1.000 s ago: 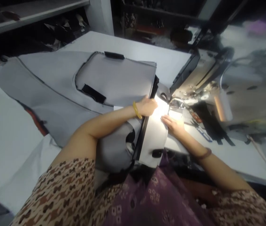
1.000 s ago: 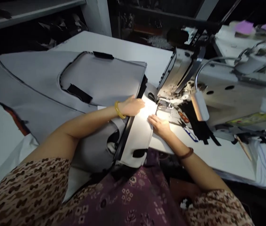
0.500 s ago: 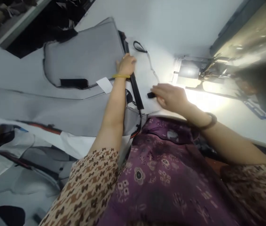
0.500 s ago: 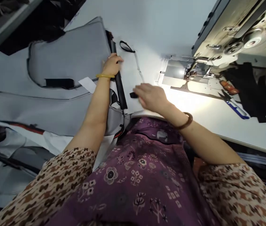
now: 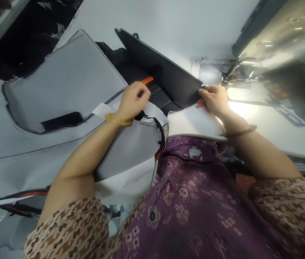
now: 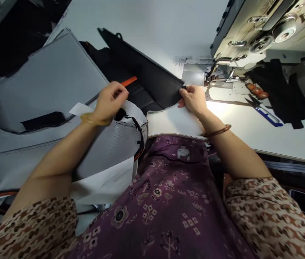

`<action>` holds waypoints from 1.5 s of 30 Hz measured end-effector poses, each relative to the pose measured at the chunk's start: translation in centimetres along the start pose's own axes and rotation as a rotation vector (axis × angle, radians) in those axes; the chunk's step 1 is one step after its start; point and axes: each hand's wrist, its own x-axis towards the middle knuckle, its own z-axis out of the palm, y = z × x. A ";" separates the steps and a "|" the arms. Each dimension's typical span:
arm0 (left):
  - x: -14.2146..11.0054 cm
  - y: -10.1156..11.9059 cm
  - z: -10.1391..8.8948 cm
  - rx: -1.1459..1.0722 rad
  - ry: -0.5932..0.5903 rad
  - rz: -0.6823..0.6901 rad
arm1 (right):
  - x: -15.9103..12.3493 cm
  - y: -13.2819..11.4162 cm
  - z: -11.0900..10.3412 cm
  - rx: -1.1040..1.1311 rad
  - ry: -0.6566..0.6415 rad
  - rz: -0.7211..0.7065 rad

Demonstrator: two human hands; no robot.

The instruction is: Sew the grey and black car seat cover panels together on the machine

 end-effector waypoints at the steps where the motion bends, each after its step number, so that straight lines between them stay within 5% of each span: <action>1: -0.7 1.4 0.0 -0.006 -0.127 0.115 | 0.1 0.4 -0.7 -0.060 0.017 0.012; 5: -1.8 5.1 -0.5 0.145 -0.513 0.229 | -2.2 1.0 -0.8 -0.286 0.133 -0.172; 10: -2.4 6.5 -0.7 0.453 -0.549 0.206 | -5.5 -0.6 2.9 -0.506 -0.151 -0.655; 16: -2.9 7.3 -0.3 0.404 -0.759 -0.030 | -3.0 -2.3 4.2 -0.801 -0.227 -0.603; 25: -1.4 8.2 2.3 -0.330 -0.533 -0.274 | -0.3 -0.8 0.4 -0.687 -0.060 -0.492; 30: -1.5 8.0 3.5 -0.350 -0.515 -0.292 | -3.2 -0.2 -0.8 -0.343 0.023 -0.496; 35: -1.7 8.0 3.3 -0.374 -0.517 -0.305 | -6.1 -1.6 0.7 0.030 -0.158 -0.543; 45: -1.7 8.3 3.4 -0.391 -0.511 -0.295 | -6.5 -1.0 1.1 0.005 -0.198 -0.432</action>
